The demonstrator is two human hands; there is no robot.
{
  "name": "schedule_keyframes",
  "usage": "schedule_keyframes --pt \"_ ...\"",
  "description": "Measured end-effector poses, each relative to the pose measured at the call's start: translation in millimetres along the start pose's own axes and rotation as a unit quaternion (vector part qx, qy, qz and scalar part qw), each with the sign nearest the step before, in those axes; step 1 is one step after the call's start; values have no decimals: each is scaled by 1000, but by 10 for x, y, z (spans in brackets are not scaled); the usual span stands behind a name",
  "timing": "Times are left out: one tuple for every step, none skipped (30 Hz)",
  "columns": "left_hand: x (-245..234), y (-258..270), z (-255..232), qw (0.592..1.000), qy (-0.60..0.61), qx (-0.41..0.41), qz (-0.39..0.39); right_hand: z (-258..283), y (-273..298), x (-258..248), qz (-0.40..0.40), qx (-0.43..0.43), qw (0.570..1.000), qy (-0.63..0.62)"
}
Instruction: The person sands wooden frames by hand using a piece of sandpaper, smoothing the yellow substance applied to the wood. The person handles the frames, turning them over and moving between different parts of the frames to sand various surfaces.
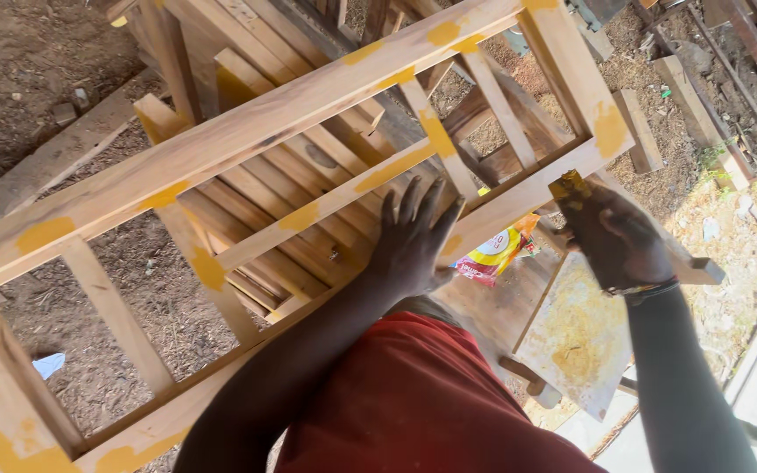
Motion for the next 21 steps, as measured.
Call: schedule_keyframes --pt "-23 -7 -5 1000 3 5 -7 -7 -1 -22 -2 -22 1000 -16" --pt "-46 -5 -25 1000 7 8 -13 -25 -7 -46 1 -27 1000 -7" --pt "-44 1 -34 1000 3 6 4 -56 -33 -68 5 -33 999 2" --pt "-48 -26 -40 1000 -1 5 16 -32 -57 -109 9 -40 999 14" --pt "-62 -49 -28 1000 -4 4 29 -44 -94 -122 18 -52 998 7" --pt "-56 -65 -36 999 0 0 43 -31 -120 -154 27 -56 998 8" --pt "-67 -59 -10 998 5 -3 57 -12 -162 -201 22 -64 998 21" --pt "-59 -24 -15 997 9 -11 77 -59 -222 -214 19 -69 997 28" --pt "-28 -36 -68 996 15 -21 86 -48 -249 -258 18 -73 997 35" --pt "-30 -53 -54 994 12 -23 102 -76 -297 -296 7 -70 996 49" --pt "-27 -75 -42 993 8 -26 118 -93 -340 -338 -3 -67 996 63" --pt "-45 -97 -33 993 3 -26 112 -72 -464 -374 -3 -62 995 82" --pt "-58 -102 -38 994 -2 -27 107 -38 -561 -370 23 -68 993 93" --pt "-70 -86 -49 994 -8 -30 104 -25 -633 -359 51 -72 991 101" --pt "-71 -79 -69 994 9 -30 100 -6 -697 -344 78 -77 988 109" --pt "-84 -81 -62 995 22 -32 94 23 -809 -346 82 -72 985 131" --pt "-99 -79 -55 995 35 -33 88 72 -914 -338 86 -68 982 153" --pt "-114 -78 -47 996 42 -37 76 114 -1036 -307 89 -65 978 176" --pt "-125 -75 -39 996 49 -41 64 154 -1163 -243 103 -57 973 200" --pt "-127 -73 -40 996 57 -42 52 228 -1261 -186 115 -50 966 225" --pt "-158 -59 -20 997 43 -52 25 274 -1375 -104 127 -43 959 250"
Point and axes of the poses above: each hand's wrist, its own y-axis away from the middle knuckle, its own x-axis out of the palm, z = x × y, the point moved 8 cm from there along -y, towards the middle knuckle, and after that the axes turned 10 degrees about x, right-handed, at the moved point
